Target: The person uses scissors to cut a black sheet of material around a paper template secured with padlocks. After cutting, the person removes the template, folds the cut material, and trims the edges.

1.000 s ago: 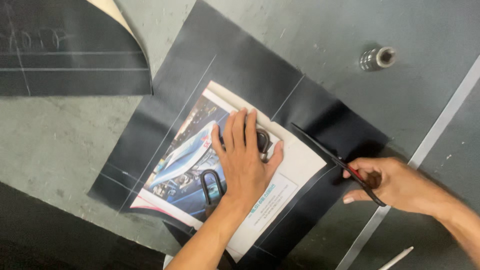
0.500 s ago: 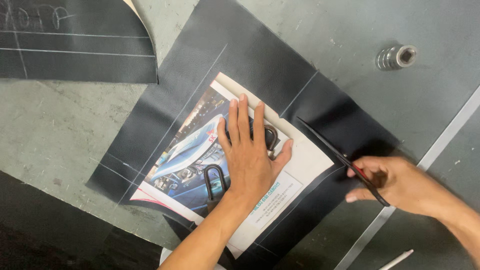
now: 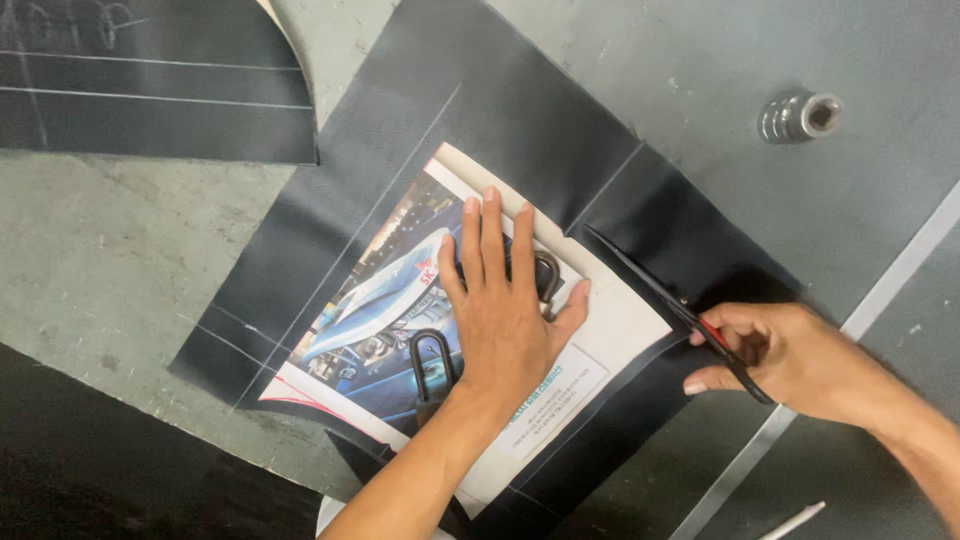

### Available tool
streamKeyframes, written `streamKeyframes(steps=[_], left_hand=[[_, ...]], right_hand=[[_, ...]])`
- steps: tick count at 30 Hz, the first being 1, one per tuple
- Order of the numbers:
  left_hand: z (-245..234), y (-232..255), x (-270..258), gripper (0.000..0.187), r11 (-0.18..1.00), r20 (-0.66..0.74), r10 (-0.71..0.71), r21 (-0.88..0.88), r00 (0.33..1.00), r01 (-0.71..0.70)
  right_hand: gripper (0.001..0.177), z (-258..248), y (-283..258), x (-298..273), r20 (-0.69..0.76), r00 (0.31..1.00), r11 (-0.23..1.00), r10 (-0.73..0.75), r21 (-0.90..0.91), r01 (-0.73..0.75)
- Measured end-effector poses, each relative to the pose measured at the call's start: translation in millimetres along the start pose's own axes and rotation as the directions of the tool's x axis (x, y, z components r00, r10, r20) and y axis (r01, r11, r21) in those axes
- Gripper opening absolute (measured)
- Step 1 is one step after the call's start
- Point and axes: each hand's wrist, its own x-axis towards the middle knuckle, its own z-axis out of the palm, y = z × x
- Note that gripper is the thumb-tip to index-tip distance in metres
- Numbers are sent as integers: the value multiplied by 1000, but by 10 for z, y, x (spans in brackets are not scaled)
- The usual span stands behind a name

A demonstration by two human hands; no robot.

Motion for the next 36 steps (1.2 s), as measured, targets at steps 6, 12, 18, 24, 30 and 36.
streamKeyframes(steps=[6,12,18,24,30,36], left_hand=[[-7,7,-2,86,1000,20,-1,-2,1000,1],[-59,22,28,88,1000,33,-21,-20,999,22],[-180,-37,94,90,995,27,-26,-93,999,29],[-305,-288,225,59,991,-21,105,-86,994,-107],[-302,-409,266,41,984,-63,134,-108,989,-140],[-299,-442,261,37,982,-44,108,-148,993,-113]], right_hand=[[47,7,-83,55,12,1000,999,6,-52,-5],[45,2,-112,73,19,1000,1000,5,-8,-5],[45,-18,-218,88,32,999,1000,-14,-15,15],[45,-14,-351,87,23,994,993,-105,63,103],[43,-14,-394,74,-7,999,999,-40,5,40],[42,-27,-521,78,-4,994,994,-107,23,107]])
